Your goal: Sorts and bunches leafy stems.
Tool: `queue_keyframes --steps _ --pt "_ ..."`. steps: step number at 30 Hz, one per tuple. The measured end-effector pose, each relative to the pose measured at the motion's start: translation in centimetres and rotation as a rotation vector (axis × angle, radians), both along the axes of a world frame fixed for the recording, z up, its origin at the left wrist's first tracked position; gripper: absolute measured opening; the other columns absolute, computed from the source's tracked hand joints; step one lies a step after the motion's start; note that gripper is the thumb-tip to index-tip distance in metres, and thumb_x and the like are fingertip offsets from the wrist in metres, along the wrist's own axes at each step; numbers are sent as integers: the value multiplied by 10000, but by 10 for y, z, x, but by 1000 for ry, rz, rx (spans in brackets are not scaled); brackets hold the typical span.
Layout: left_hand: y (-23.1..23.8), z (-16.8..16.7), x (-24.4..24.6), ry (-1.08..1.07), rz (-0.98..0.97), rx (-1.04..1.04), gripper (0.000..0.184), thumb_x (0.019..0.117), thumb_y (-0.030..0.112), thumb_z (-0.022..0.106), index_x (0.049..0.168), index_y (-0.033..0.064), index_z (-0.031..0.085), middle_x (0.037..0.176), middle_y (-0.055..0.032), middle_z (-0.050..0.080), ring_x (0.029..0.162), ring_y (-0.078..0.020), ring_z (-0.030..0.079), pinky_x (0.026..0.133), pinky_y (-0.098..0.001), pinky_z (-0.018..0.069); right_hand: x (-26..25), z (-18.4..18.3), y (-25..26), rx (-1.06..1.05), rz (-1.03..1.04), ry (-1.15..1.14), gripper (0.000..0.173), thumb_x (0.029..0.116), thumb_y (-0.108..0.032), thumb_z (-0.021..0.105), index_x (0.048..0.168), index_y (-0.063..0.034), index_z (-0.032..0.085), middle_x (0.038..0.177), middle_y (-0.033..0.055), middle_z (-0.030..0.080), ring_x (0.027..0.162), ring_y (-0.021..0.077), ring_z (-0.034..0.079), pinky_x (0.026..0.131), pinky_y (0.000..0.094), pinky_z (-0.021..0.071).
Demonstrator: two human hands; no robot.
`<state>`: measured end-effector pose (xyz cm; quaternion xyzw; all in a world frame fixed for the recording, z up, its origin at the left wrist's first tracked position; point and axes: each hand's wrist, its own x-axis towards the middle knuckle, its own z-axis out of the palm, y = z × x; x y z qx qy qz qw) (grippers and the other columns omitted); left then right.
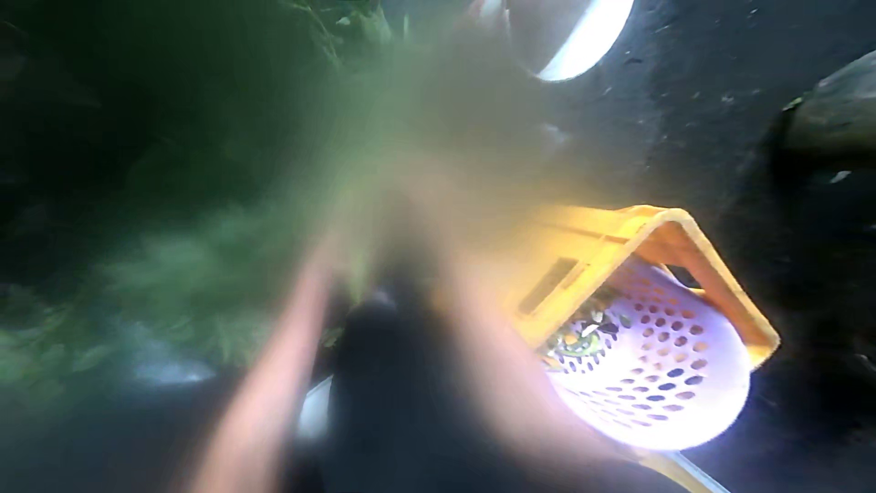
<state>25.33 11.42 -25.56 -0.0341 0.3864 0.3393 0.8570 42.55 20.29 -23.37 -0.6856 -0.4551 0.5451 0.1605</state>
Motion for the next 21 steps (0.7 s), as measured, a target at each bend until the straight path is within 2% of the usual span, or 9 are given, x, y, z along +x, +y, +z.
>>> queue_keyframes --steps 3,7,9,11,14,16,18,19,21 --pt "1 7 -8 16 -49 -1 378 1074 401 491 1299 147 657 1132 -128 716 614 -111 624 454 -226 489 -2 -9 -3 54 -33 -85 271 1001 -204 637 1236 -83 700 1157 117 707 891 217 723 766 415 630" --pt "-1 7 -14 -153 -11 -10 376 1077 402 468 1215 100 646 985 -112 669 508 -86 519 404 -210 440 0 -7 -7 110 -87 -33 437 949 -246 731 1360 -143 625 1291 124 606 868 215 700 689 396 635" --pt "-2 3 -13 -207 23 1 382 1082 415 448 1148 95 646 941 -98 656 482 -74 489 394 -200 418 1 -5 -9 83 -57 76 483 921 -220 738 1379 -141 605 1342 116 602 926 223 693 725 406 620" --pt "-3 -3 -15 -303 64 -7 406 1094 431 403 1115 97 633 943 -104 662 470 -74 477 394 -201 410 -4 2 -9 88 21 57 402 899 -165 739 1287 -85 666 1303 134 608 977 219 678 795 401 608" --pt "-3 -4 -15 -302 81 -34 395 1083 465 420 1026 116 597 785 -49 564 478 -98 501 386 -225 437 -10 3 -20 205 -26 -16 200 928 -178 747 1097 -71 748 1233 117 655 1030 176 684 863 337 603" --pt "-1 2 -14 -100 27 8 368 1069 453 473 1082 123 634 946 -80 668 659 -130 646 447 -235 498 -9 5 -31 280 -176 9 208 952 -190 736 1111 -57 747 1269 118 634 975 175 706 774 321 642" --pt "-3 0 -12 123 -19 95 318 1051 349 546 1241 115 648 1165 -106 715 847 -162 721 542 -250 560 0 4 -43 389 -232 5 199 962 -184 716 1103 -45 740 1283 99 621 957 155 703 759 291 642" --pt "-5 -7 -13 192 -36 142 321 1044 302 584 1299 111 626 1211 -108 705 867 -157 719 573 -249 570 5 4 -47 446 -238 -20 181 958 -160 704 1078 -28 739 1255 103 639 945 154 708 762 291 642" --pt "-7 -13 -10 267 -32 172 265 1024 202 617 1264 89 614 1179 -115 710 806 -133 697 572 -236 548 20 6 -53 521 -226 -143 152 962 -123 656 1038 -8 722 1156 106 689 906 155 709 789 299 625"
